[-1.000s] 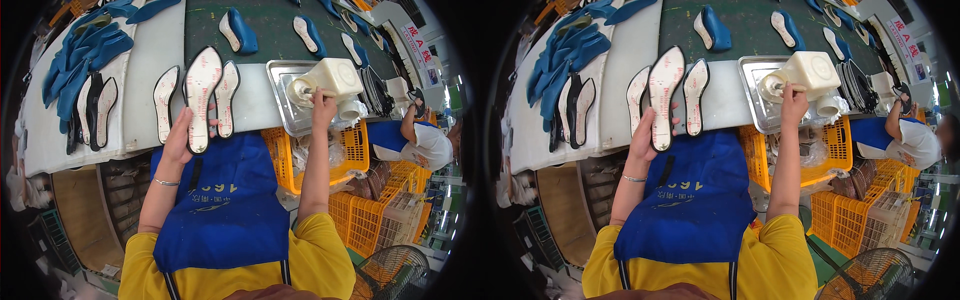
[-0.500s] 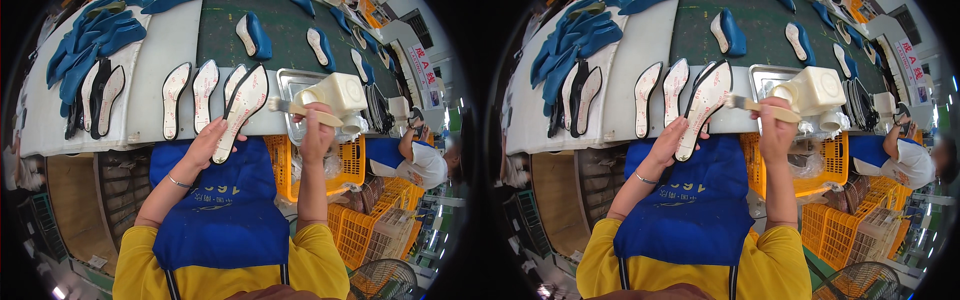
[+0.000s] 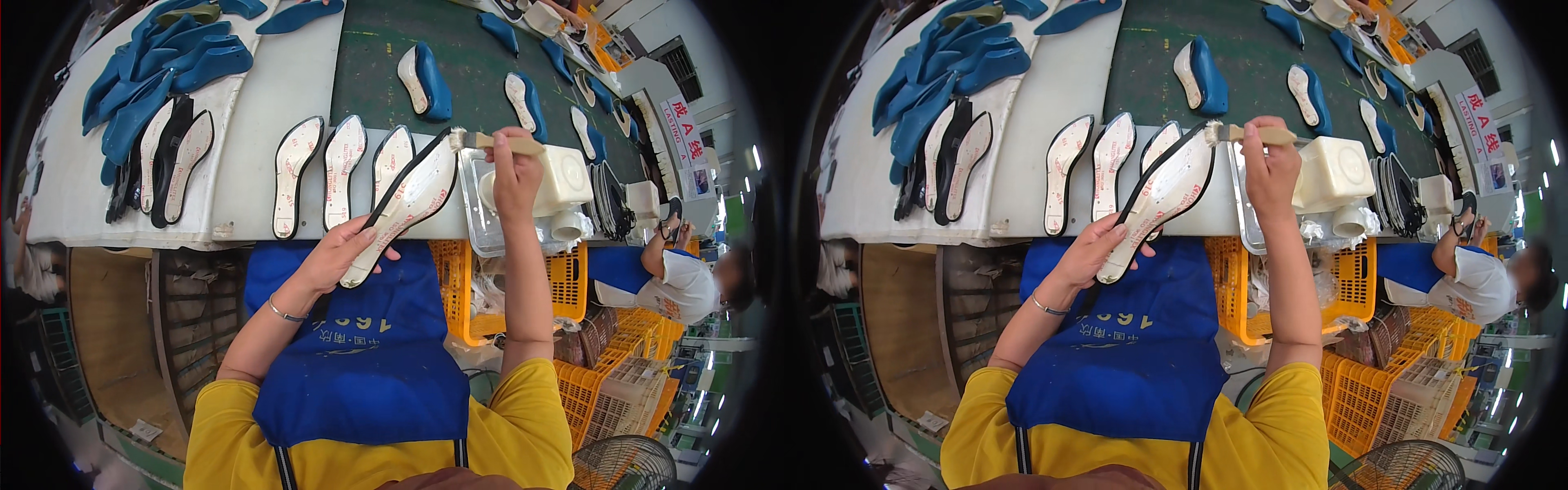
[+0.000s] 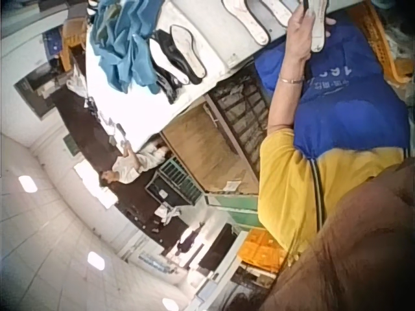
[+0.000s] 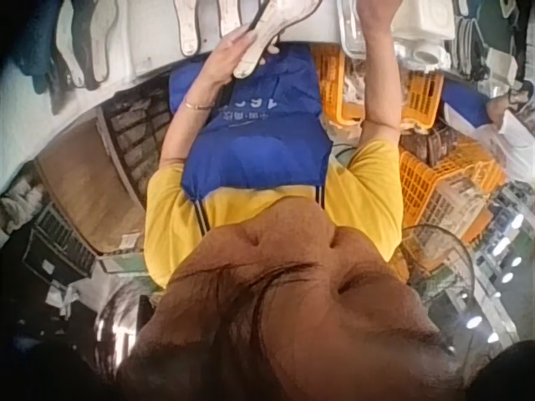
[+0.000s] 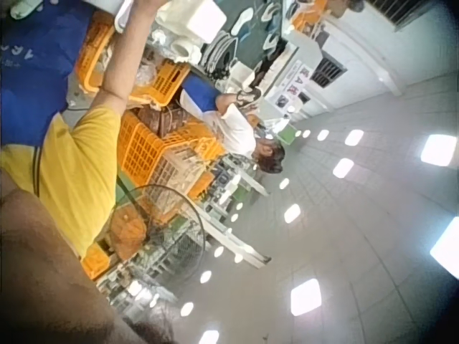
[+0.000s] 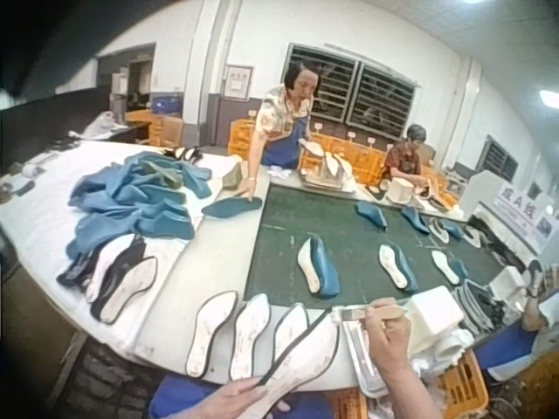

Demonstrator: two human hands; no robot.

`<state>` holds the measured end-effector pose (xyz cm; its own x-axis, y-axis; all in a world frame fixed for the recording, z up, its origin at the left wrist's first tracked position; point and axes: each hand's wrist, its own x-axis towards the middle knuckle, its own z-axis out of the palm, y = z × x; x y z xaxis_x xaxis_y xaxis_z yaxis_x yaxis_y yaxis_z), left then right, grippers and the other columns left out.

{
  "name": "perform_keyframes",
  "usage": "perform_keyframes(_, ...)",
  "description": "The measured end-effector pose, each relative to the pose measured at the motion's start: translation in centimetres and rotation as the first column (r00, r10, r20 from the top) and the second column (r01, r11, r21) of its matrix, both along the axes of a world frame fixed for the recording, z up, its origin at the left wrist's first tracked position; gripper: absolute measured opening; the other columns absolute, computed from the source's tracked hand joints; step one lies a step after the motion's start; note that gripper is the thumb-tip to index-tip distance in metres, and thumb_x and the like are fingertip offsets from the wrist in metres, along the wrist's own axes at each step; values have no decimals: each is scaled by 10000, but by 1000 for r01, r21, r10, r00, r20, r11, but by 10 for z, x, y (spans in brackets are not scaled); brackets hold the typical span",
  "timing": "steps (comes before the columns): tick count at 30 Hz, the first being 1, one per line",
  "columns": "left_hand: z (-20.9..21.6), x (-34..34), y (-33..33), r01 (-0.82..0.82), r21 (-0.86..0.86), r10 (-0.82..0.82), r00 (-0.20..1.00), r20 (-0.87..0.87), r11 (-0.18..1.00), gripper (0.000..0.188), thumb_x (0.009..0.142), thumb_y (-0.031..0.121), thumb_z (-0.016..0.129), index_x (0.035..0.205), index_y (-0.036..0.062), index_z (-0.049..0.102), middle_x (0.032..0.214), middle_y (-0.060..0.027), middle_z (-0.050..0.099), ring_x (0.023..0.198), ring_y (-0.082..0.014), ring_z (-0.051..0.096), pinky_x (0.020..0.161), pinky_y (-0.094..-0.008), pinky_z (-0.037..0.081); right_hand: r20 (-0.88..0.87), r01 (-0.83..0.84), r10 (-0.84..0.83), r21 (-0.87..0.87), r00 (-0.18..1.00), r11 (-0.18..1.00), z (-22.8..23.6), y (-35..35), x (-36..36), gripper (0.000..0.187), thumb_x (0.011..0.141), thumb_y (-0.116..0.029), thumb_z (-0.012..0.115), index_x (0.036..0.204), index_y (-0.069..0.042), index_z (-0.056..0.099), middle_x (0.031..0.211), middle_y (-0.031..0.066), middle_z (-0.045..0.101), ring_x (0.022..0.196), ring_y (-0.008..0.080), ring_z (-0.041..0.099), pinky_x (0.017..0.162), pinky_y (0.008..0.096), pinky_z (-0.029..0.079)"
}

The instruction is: Applying glue to the inner soles of shoes using a brush in a manufacturing setting.

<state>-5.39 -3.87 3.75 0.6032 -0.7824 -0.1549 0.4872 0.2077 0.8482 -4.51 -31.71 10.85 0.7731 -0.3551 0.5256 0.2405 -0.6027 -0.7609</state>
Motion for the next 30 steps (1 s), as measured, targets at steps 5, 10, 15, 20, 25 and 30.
perform_keyframes(5,-1,3,2,-29,-16,29,999,-33,999,388,1033,223,434,1351,8,490,1197,-109,619,981,-170,654,704,-251,557,15,-222,223,176,975,959,12,45,-42,78,933,-92,584,913,-22,613,817,60,643,720,107,604,641,256,469)
perform_keyframes(10,4,2,4,-2,-13,2,1000,-23,1000,390,1031,216,437,1358,9,486,1193,-105,618,984,-166,651,715,-247,551,-8,-237,237,5,972,972,12,48,-40,87,933,-85,578,929,-2,603,820,61,622,710,121,598,643,251,467)
perform_keyframes(15,7,2,12,62,9,-62,991,122,998,401,1026,184,420,1367,-23,467,1211,-135,609,985,-181,651,730,-254,556,-65,-26,29,53,997,998,20,5,-6,152,969,-155,565,943,-6,581,787,47,606,679,90,579,620,230,467)
perform_keyframes(20,6,6,19,96,5,-96,988,121,995,417,1023,209,449,1380,-4,477,1196,-106,604,989,-170,643,737,-249,530,-28,-65,68,103,997,993,30,-8,-7,145,980,-144,545,949,-5,575,780,41,585,679,86,555,638,224,453)
perform_keyframes(25,4,9,19,73,-20,-73,997,29,997,405,1022,226,455,1344,-16,499,1171,-118,616,967,-184,658,710,-258,556,-22,-153,163,233,986,960,34,24,-49,148,954,-136,565,918,4,597,727,46,609,635,101,573,580,234,453)
perform_keyframes(30,2,9,21,109,-63,-108,994,21,992,410,1020,237,463,1336,-22,499,1169,-128,619,973,-190,661,720,-262,556,-48,-166,166,0,985,986,31,24,-44,116,919,-119,593,866,-19,619,723,58,618,666,112,597,601,266,454)
